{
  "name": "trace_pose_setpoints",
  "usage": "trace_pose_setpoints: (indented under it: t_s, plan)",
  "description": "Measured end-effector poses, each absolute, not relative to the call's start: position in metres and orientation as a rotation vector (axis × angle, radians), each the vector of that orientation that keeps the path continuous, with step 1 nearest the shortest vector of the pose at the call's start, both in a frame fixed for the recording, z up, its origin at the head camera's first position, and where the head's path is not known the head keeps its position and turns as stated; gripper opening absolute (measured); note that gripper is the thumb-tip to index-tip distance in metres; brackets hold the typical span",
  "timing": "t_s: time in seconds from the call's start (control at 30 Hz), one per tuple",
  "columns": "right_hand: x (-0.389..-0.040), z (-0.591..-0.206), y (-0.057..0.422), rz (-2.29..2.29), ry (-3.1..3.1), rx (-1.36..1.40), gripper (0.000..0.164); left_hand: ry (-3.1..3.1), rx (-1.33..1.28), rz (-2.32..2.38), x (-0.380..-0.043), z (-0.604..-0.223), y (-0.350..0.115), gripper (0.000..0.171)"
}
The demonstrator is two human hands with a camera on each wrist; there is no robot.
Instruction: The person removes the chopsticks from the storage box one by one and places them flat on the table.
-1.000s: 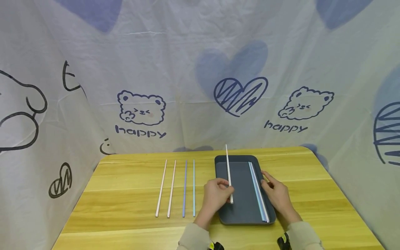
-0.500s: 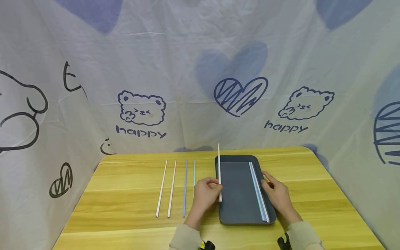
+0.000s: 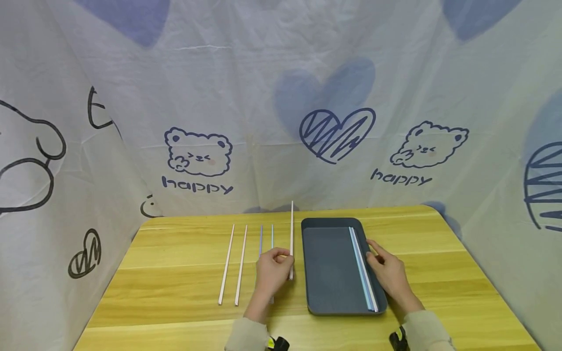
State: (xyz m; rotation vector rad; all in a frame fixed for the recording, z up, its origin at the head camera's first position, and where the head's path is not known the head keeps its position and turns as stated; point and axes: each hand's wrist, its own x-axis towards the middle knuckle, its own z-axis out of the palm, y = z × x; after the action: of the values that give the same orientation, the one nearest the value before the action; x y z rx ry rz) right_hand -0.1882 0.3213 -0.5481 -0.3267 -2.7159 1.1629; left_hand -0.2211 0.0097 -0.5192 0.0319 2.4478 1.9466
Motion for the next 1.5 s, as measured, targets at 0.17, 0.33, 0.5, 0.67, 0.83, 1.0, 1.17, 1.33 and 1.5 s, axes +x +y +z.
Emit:
trace_pose_setpoints:
  t_s: [0.17, 0.33, 0.5, 0.67, 0.83, 1.0, 1.17, 1.33, 1.5]
  plan:
    - [-0.188, -0.548, 0.321, 1.172, -2.71, -0.322, 0.048, 2.483, -0.006, 1.958, -0.223, -0.52, -0.006, 0.019]
    - [-0.188, -0.547, 0.321, 1.175, -2.72, -0.325, 0.049, 2.495, -0.004, 1.949, -0.223, -0.521, -0.023, 0.022]
    - [-0.187, -0.547, 0.322, 1.176, -2.723, -0.325, 0.049, 2.52, -0.055, 1.934, -0.226, -0.522, -0.037, 0.023]
    - [-0.187, -0.549, 0.322, 1.169, -2.718, -0.321, 0.049, 2.557, -0.072, 1.918, -0.227, -0.519, -0.049, 0.023]
    - [-0.188, -0.55, 0.322, 1.163, -2.717, -0.306, 0.049, 2.623, -0.097, 1.859, -0.226, -0.519, -0.061, 0.023]
    - [-0.187, -0.549, 0.322, 1.17, -2.726, -0.308, 0.05, 2.646, -0.15, 1.821, -0.227, -0.521, -0.073, 0.024]
    - [-0.186, -0.548, 0.322, 1.181, -2.731, -0.318, 0.05, 2.688, -0.184, 1.779, -0.226, -0.522, -0.084, 0.024]
    - [-0.187, -0.55, 0.323, 1.171, -2.726, -0.312, 0.05, 2.723, -0.21, 1.74, -0.224, -0.523, -0.098, 0.023]
    - [-0.187, -0.549, 0.322, 1.169, -2.725, -0.31, 0.05, 2.775, -0.234, 1.685, -0.222, -0.526, -0.113, 0.023]
